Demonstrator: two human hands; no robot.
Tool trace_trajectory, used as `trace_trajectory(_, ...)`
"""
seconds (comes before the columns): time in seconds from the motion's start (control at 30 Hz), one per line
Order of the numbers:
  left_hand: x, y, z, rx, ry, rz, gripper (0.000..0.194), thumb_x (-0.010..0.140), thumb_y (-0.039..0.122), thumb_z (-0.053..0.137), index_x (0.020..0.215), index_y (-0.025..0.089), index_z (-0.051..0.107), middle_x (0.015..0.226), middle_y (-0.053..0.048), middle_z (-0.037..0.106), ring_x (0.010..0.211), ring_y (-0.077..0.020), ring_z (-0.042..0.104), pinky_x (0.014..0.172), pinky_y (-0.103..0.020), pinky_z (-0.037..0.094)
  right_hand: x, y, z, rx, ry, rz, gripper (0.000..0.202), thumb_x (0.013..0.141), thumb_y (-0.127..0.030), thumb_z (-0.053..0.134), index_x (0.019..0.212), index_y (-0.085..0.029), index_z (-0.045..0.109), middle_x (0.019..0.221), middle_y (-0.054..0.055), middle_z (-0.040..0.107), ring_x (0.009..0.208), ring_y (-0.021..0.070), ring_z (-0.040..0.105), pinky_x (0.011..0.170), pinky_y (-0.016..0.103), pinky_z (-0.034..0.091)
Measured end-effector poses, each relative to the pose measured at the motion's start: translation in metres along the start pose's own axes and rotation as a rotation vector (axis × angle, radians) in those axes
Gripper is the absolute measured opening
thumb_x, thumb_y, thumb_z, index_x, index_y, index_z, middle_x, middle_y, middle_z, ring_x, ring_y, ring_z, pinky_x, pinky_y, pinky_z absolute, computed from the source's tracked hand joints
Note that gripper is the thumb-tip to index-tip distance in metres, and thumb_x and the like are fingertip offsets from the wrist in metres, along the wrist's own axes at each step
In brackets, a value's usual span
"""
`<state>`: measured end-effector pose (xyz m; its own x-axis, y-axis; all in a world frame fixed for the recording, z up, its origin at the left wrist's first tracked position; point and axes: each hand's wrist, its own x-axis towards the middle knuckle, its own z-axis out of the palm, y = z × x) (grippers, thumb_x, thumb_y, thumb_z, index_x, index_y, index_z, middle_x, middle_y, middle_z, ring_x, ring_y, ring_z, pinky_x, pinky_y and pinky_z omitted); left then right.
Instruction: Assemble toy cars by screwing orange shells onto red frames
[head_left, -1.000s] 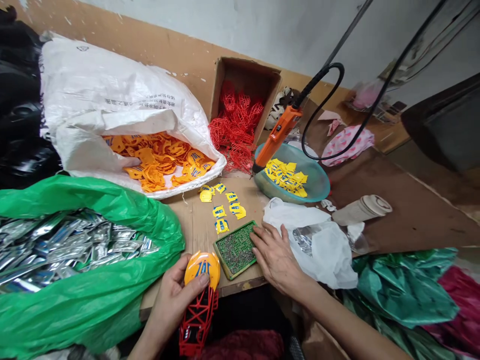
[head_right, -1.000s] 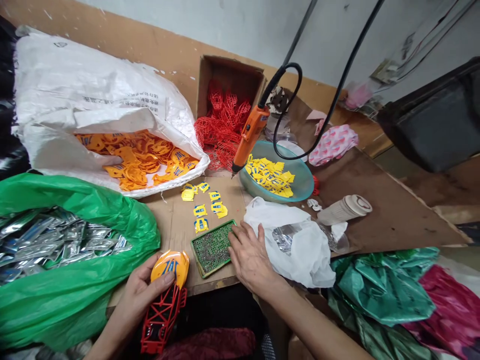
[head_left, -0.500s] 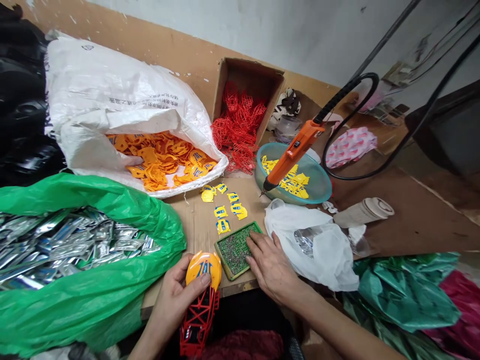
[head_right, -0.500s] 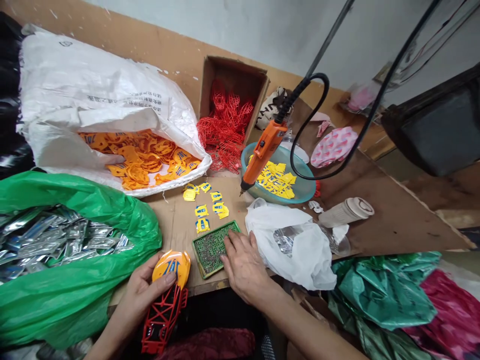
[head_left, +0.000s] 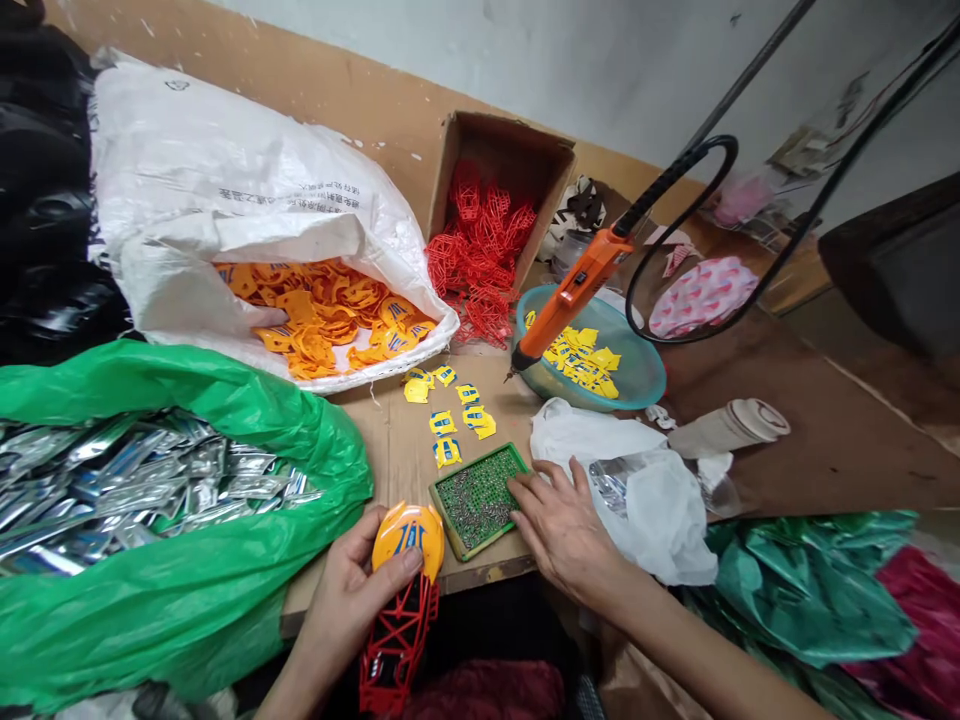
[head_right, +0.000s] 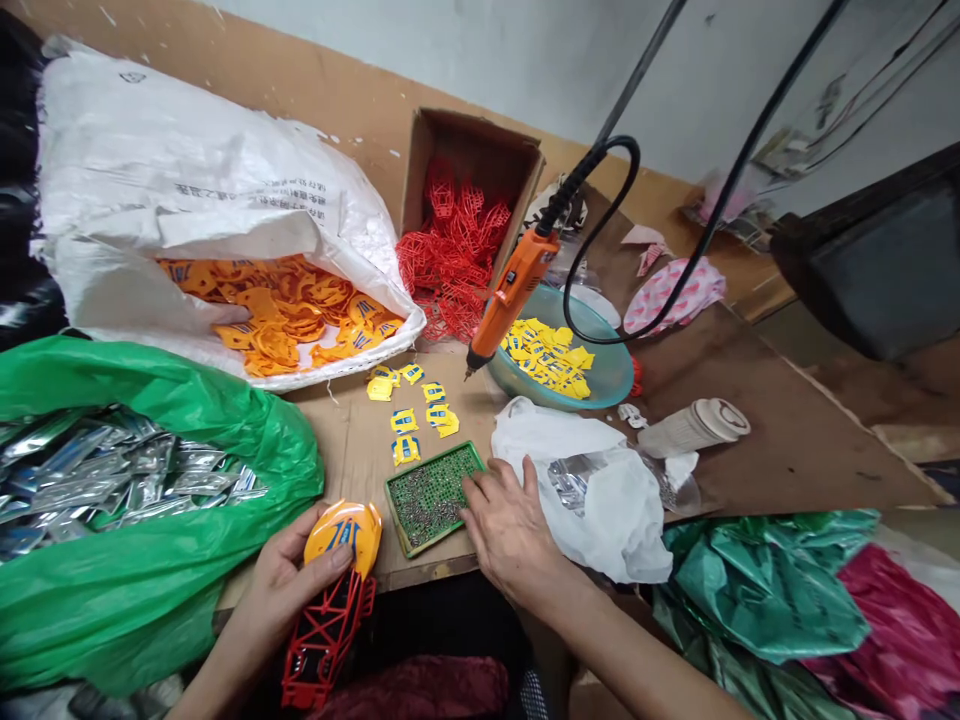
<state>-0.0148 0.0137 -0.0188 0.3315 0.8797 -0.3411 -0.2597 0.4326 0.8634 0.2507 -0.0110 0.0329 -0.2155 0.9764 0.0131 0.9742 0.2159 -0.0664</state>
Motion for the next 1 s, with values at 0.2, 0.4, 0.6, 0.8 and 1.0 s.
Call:
trace_trajectory(0.2, 0.0012, 0.0008, -0.0008, 0.020, 0.006, 0.001, 0.041, 0.069, 0.044, 0.086, 0.097, 0.017, 0.074, 0.085, -0.004, 0.069, 0.070, -0.0181, 0.062, 0.065, -0.026, 0.051, -0.0007, 0.0003, -0.0033, 0.018, -0.037, -0.036, 0.028, 0.098, -0.016, 0.049, 0.121, -0.016, 0.064, 0.118, 0.013, 0.070, 0.105, 0.0285, 0.053, 0.094, 0.046, 0.040)
trace_trajectory(0.4, 0.0021, 0.0003, -0.0007, 0.024, 0.000, 0.002, 0.038, 0.069, 0.044, 0.086, 0.092, 0.016, 0.074, 0.081, -0.004, 0.068, 0.071, -0.0185, 0.061, 0.063, -0.026, 0.051, -0.0004, 0.0000, -0.0033, -0.034, -0.051, -0.027, 0.019, 0.096, -0.015, 0.051, 0.107, -0.018, 0.067, 0.108, 0.011, 0.068, 0.097, 0.0265, 0.054, 0.083, 0.040, 0.043)
trace_trajectory(0.6, 0.0014, -0.0019, -0.0029, 0.025, -0.022, 0.015, 0.036, 0.072, 0.042, 0.084, 0.095, 0.017, 0.074, 0.084, -0.004, 0.070, 0.070, -0.0178, 0.062, 0.065, -0.025, 0.051, 0.0052, 0.0044, -0.0014, 0.021, -0.030, -0.040, 0.033, 0.090, -0.007, 0.053, 0.121, -0.016, 0.063, 0.120, 0.011, 0.066, 0.101, 0.0269, 0.051, 0.088, 0.040, 0.044)
trace_trajectory(0.8, 0.0009, 0.0011, -0.0012, -0.006, -0.019, -0.018, 0.037, 0.069, 0.042, 0.086, 0.094, 0.018, 0.074, 0.082, -0.003, 0.070, 0.069, -0.0185, 0.063, 0.064, -0.026, 0.051, 0.0003, -0.0001, -0.0040, -0.011, -0.071, -0.006, 0.019, 0.091, -0.009, 0.053, 0.099, -0.018, 0.067, 0.099, 0.010, 0.067, 0.093, 0.0261, 0.053, 0.082, 0.039, 0.044)
trace_trajectory(1.0, 0.0007, 0.0015, -0.0005, 0.009, -0.018, -0.003, 0.036, 0.070, 0.042, 0.085, 0.095, 0.018, 0.074, 0.079, -0.002, 0.068, 0.069, -0.0173, 0.061, 0.063, -0.024, 0.051, 0.0058, 0.0014, 0.0014, 0.080, 0.026, -0.030, 0.032, 0.093, -0.009, 0.049, 0.121, -0.018, 0.064, 0.118, 0.011, 0.069, 0.102, 0.0273, 0.053, 0.086, 0.041, 0.044)
